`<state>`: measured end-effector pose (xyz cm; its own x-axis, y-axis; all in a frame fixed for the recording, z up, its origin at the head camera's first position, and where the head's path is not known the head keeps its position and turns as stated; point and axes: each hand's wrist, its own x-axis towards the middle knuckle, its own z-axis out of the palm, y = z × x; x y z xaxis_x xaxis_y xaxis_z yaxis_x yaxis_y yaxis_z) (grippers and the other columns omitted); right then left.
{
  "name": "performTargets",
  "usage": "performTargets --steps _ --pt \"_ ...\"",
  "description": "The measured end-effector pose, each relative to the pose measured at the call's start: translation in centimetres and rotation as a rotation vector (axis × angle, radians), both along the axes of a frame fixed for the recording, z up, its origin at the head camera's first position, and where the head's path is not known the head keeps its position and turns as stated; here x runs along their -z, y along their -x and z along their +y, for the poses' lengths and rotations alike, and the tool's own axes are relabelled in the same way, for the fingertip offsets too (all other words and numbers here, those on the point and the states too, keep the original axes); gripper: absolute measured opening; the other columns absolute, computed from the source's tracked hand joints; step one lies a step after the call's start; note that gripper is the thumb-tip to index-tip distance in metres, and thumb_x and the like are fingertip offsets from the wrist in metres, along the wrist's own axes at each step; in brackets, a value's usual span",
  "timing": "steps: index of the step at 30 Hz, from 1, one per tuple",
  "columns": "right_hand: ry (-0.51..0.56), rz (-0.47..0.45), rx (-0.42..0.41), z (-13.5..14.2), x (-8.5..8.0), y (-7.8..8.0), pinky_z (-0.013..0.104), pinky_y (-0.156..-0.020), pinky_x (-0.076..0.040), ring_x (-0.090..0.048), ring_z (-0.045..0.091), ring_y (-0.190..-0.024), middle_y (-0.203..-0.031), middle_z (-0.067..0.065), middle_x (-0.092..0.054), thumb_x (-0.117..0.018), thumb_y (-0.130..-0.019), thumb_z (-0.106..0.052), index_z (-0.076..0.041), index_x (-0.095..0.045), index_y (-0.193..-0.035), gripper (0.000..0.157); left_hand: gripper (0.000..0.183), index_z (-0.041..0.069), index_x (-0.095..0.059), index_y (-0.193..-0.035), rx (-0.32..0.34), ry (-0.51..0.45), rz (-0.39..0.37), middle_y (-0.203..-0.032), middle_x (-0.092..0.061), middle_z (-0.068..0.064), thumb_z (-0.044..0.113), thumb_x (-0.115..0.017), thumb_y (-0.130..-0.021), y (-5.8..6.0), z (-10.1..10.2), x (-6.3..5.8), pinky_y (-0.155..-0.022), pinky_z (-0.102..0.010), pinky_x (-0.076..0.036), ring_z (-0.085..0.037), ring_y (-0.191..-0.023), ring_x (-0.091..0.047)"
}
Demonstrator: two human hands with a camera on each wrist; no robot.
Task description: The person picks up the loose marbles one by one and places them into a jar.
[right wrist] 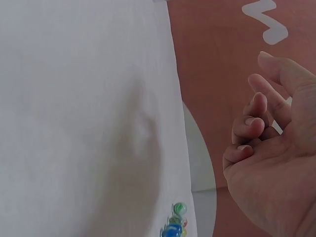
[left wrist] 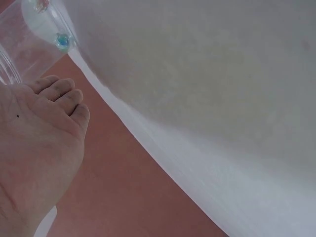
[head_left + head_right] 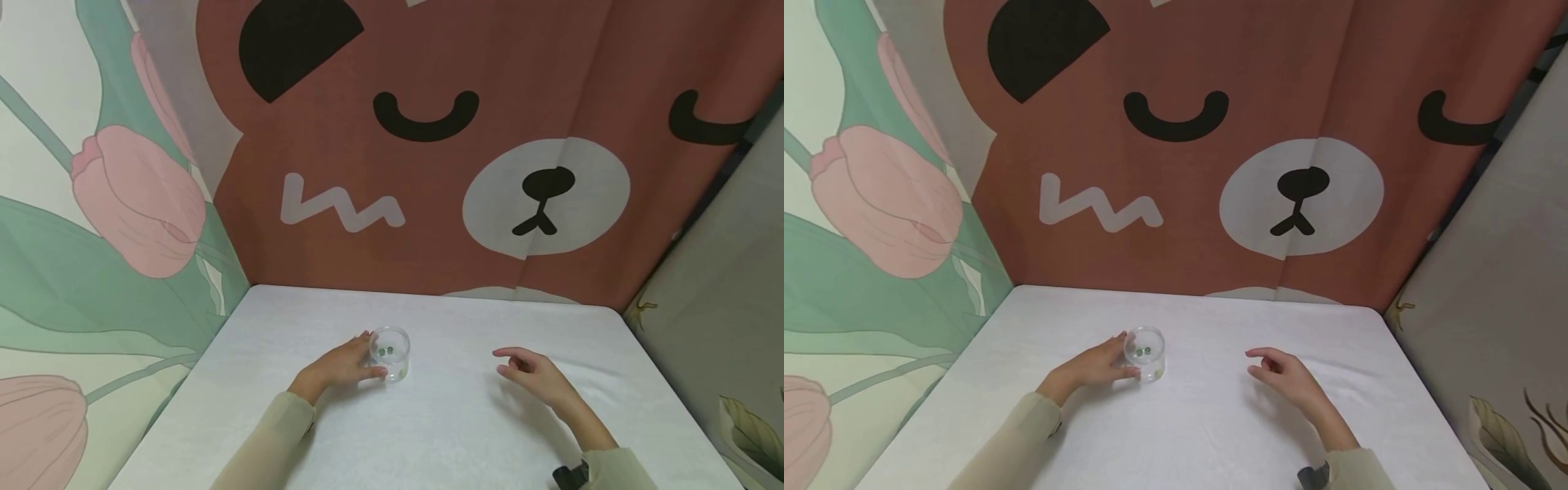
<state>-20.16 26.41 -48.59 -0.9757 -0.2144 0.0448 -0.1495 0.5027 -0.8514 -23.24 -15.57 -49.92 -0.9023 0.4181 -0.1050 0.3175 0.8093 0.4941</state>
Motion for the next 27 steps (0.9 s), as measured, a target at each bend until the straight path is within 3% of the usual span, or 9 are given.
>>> performTargets --steps 11,18,27 --pt "0.017 0.028 -0.01 2.6 0.0 -0.8 0.024 -0.062 -0.042 -0.047 0.008 -0.074 -0.083 0.003 -0.05 -0.074 -0.095 -0.02 -0.002 -0.066 -0.127 0.039 0.1 0.017 -0.023 -0.163 0.012 0.01 0.011 -0.166 -0.022 -0.018 0.074 -0.058 -0.088 0.3 -0.2 0.3 -0.123 -0.054 -0.023 -0.035 -0.154 -0.019" --pt "0.022 -0.028 -0.018 4.8 -0.1 -1.5 0.025 -0.062 -0.044 -0.048 0.008 -0.076 -0.088 0.002 -0.051 -0.072 -0.096 -0.023 -0.001 -0.063 -0.132 0.043 0.101 0.016 -0.024 -0.163 0.01 0.007 -0.001 -0.166 -0.023 -0.019 0.074 -0.058 -0.087 0.2 -0.1 0.2 -0.123 -0.054 -0.023 -0.035 -0.154 -0.019" --pt "-0.032 -0.041 0.025 7.6 0.3 -1.6 0.025 -0.064 -0.043 -0.048 0.007 -0.079 -0.09 0.001 -0.052 -0.072 -0.096 -0.025 -0.001 -0.062 -0.134 0.046 0.095 0.016 -0.025 -0.162 0.006 0.017 0.011 -0.166 -0.024 -0.018 0.065 -0.062 -0.091 0.4 0.0 0.4 -0.123 -0.054 -0.023 -0.035 -0.154 -0.019"
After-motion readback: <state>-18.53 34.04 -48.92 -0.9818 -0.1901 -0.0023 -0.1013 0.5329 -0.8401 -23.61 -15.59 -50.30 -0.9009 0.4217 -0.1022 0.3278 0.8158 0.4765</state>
